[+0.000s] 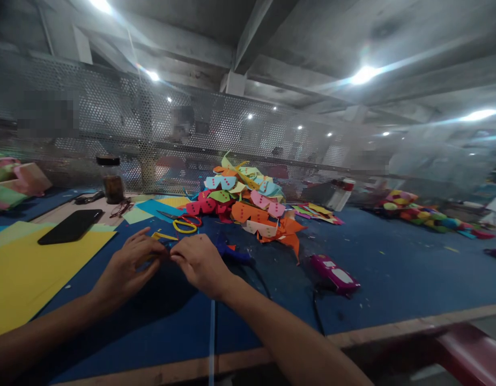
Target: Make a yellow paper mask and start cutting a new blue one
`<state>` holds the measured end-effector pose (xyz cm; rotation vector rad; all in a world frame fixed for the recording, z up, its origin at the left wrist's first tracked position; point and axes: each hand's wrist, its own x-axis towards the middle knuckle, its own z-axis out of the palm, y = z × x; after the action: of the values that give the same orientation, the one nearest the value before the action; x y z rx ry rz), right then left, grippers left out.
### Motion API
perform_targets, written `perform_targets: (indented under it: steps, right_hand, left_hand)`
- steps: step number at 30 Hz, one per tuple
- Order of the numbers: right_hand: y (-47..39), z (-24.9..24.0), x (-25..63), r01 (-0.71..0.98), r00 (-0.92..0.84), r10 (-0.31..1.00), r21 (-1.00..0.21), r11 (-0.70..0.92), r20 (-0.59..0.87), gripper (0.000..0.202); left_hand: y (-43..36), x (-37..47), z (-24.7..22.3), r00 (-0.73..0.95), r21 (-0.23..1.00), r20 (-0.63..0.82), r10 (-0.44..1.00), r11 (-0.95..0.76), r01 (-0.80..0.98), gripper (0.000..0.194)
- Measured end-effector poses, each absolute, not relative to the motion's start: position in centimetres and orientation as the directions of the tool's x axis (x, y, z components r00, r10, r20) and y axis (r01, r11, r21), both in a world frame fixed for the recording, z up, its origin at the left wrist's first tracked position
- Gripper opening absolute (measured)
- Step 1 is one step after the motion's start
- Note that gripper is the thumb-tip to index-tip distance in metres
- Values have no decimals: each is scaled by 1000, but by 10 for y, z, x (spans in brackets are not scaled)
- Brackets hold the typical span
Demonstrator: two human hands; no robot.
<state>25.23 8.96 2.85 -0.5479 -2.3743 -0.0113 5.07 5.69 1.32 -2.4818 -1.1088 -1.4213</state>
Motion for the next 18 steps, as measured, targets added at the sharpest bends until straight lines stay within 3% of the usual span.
perform_targets:
  steps: [18]
  right_hand:
    - [88, 30, 251, 427, -686, 393, -99, 899, 612, 9]
  left_hand:
    - [56, 48, 13, 314, 276, 781, 540, -750, 601, 15]
